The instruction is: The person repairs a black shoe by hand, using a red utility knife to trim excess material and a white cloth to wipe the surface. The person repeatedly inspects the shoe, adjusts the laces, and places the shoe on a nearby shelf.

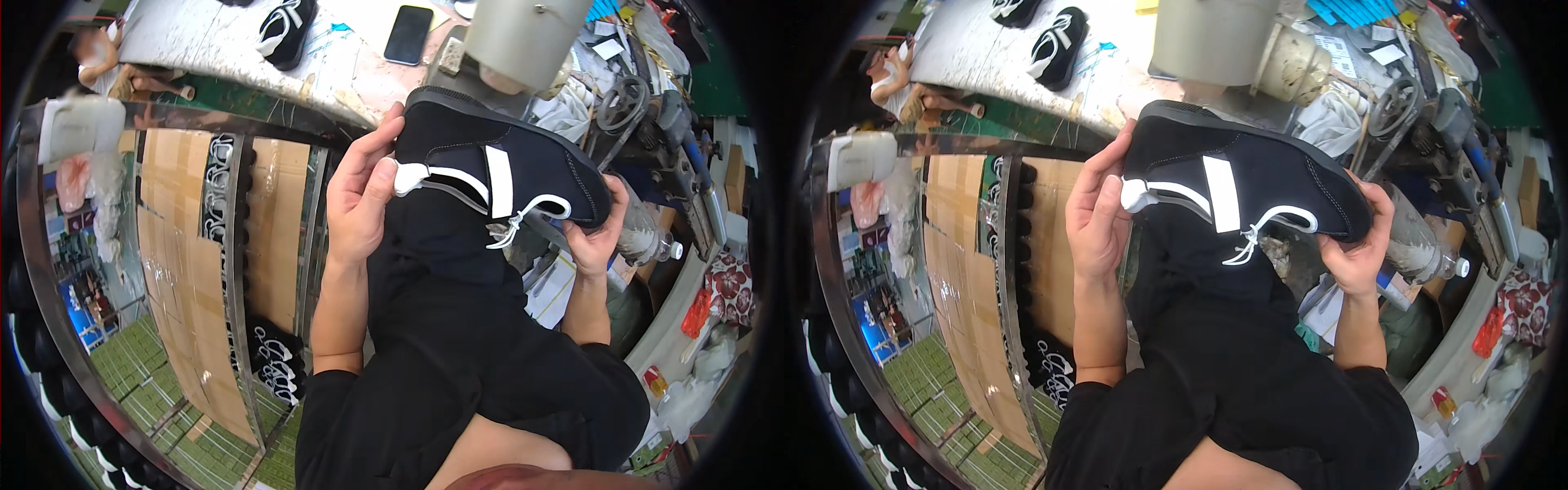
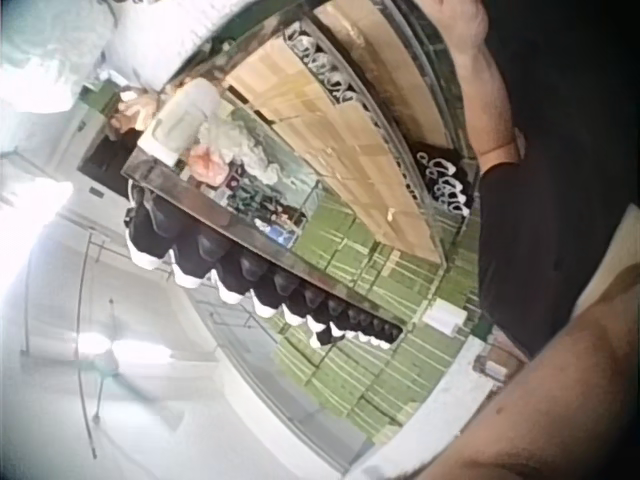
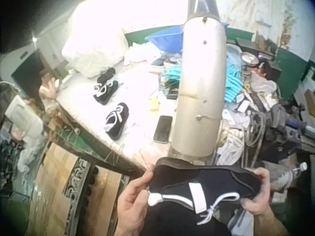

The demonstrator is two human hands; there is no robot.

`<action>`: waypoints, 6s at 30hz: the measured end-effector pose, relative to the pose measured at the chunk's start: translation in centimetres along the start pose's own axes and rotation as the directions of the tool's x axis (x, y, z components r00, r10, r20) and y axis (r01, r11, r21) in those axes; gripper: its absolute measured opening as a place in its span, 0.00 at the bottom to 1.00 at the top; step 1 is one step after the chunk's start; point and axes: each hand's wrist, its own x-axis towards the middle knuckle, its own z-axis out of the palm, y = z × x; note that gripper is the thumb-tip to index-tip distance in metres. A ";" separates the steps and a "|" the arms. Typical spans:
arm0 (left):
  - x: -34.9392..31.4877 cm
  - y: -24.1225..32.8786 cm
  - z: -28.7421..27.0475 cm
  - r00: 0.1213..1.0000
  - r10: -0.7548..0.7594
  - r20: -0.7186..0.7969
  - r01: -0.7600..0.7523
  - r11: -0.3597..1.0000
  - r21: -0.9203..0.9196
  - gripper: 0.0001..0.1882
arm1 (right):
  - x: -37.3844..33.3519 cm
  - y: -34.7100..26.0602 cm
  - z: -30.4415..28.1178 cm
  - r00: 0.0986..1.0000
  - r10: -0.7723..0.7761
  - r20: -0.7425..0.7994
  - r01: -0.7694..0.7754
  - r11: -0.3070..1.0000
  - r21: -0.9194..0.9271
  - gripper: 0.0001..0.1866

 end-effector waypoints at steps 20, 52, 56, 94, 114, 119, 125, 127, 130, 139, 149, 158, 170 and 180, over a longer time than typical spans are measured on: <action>-10.8 -6.2 -4.5 0.981 0.102 -0.165 0.021 0.791 0.612 0.28 | 0.7 8.5 15.1 0.568 0.499 0.654 -0.619 0.783 -0.060 0.35; -11.7 -8.4 -2.2 0.841 -0.477 -0.256 0.244 0.756 -0.608 0.15 | -0.4 8.6 15.4 0.713 0.498 0.494 -0.595 0.802 0.050 0.33; -11.3 -8.6 -2.2 0.801 -0.556 -0.222 0.341 0.729 -0.594 0.14 | -0.8 9.4 14.7 0.802 0.442 0.402 -0.454 0.888 -0.070 0.32; -7.8 -6.1 0.3 0.859 -0.224 -0.461 0.222 0.973 -0.058 0.07 | -2.4 4.9 15.6 0.967 0.253 0.031 -0.255 0.966 0.048 0.34; -6.3 -6.1 -0.2 0.889 -0.254 -0.381 0.311 0.946 0.093 0.11 | 0.0 5.6 13.9 0.902 0.429 -0.050 -0.423 0.901 0.099 0.29; -5.8 -4.3 -1.2 0.918 -0.152 -0.367 0.241 0.947 0.211 0.10 | 1.8 3.8 12.8 0.871 0.488 -0.047 -0.465 0.852 0.241 0.29; -5.4 -4.2 -1.3 0.924 -0.037 -0.379 0.159 0.942 0.294 0.09 | 2.9 2.2 12.1 0.895 0.442 -0.056 -0.419 0.877 0.233 0.26; -4.9 -4.1 -1.4 0.932 0.004 -0.362 0.122 0.938 0.324 0.09 | 3.2 1.7 12.0 0.890 0.455 -0.039 -0.427 0.859 0.283 0.26; -4.3 -3.9 -1.6 0.945 0.032 -0.326 0.098 0.922 0.374 0.08 | 4.2 0.0 11.7 0.861 0.508 0.017 -0.477 0.795 0.375 0.24; -3.8 -3.8 -1.6 0.945 0.007 -0.328 0.114 0.930 0.349 0.09 | 8.4 -3.3 10.2 0.758 0.622 0.194 -0.612 0.577 0.542 0.18; -3.4 -1.5 -1.6 0.910 0.363 -0.200 -0.141 0.724 0.675 0.14 | 8.4 -4.2 11.4 0.771 0.597 0.222 -0.629 0.657 0.416 0.19; -2.8 0.5 -1.5 0.685 0.631 0.365 -0.547 0.113 0.830 0.18 | 5.0 -1.8 13.6 0.697 0.615 0.369 -0.685 0.723 0.088 0.28; -6.8 -0.3 -3.3 0.692 0.602 0.398 -0.594 0.162 0.788 0.18 | 3.1 -0.7 14.7 0.696 0.564 0.443 -0.548 0.817 -0.179 0.27; -11.1 -5.0 -6.8 0.864 0.394 0.315 -0.426 0.236 0.874 0.13 | 0.2 6.5 15.3 0.544 0.644 0.538 -0.648 0.730 -0.218 0.26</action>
